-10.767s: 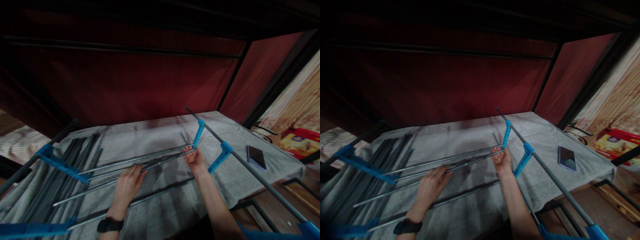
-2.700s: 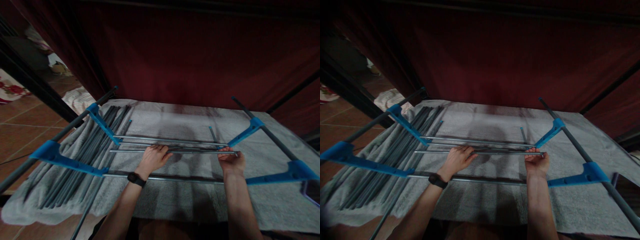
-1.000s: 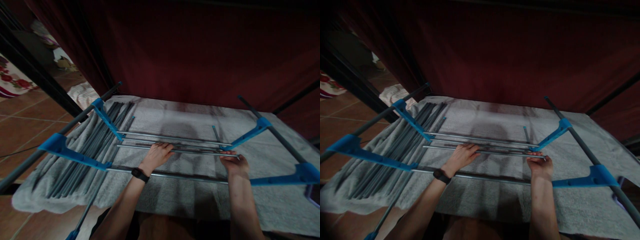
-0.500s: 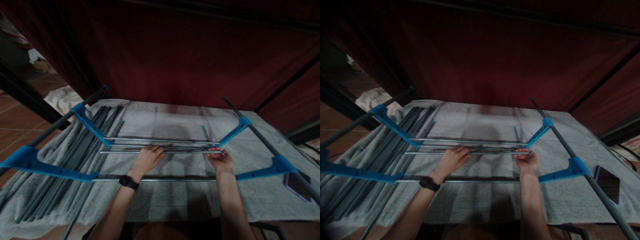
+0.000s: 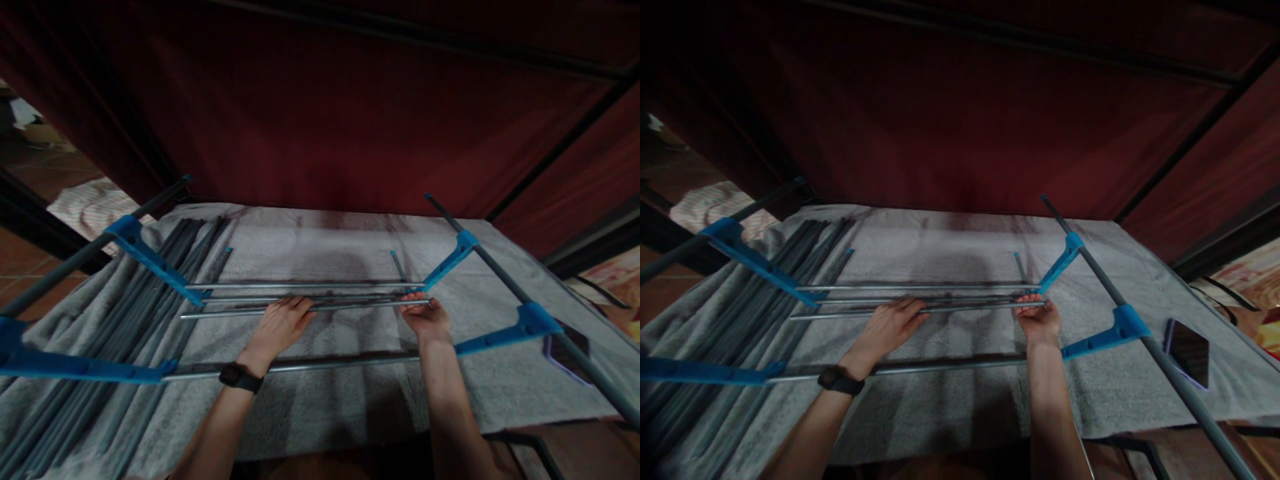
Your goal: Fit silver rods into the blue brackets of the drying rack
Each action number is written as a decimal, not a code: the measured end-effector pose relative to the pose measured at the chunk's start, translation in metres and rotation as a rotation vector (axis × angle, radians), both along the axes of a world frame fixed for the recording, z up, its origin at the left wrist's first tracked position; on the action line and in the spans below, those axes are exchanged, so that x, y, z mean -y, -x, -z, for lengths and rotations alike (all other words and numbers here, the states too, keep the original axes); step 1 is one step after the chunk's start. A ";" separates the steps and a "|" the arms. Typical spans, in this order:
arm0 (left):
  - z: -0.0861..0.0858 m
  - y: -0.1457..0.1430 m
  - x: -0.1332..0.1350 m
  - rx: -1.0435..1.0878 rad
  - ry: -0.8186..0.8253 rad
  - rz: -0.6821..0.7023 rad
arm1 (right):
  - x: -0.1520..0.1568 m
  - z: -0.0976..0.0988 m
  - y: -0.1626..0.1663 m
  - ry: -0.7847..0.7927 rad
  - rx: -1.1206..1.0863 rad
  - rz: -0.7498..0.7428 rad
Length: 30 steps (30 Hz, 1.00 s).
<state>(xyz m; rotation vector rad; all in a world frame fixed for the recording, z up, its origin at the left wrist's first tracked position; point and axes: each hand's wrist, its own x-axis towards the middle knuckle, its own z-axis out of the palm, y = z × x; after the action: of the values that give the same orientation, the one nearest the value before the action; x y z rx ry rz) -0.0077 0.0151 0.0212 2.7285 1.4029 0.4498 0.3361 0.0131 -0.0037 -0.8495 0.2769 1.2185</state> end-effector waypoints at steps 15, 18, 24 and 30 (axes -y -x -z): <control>0.000 0.001 0.001 0.000 0.005 -0.035 | -0.001 -0.004 0.001 -0.004 -0.066 -0.001; -0.001 0.001 0.001 -0.012 0.012 -0.029 | 0.000 -0.005 0.002 -0.009 -0.070 0.007; 0.001 0.000 0.001 -0.051 0.007 -0.027 | -0.001 -0.006 0.002 0.005 -0.048 0.010; 0.003 0.001 0.000 -0.033 -0.002 -0.024 | -0.001 -0.005 0.001 0.007 -0.064 0.004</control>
<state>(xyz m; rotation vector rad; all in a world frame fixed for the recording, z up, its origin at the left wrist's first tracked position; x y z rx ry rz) -0.0082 0.0153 0.0183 2.7361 1.4456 0.4093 0.3354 0.0138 0.0018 -0.8172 0.3347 1.2429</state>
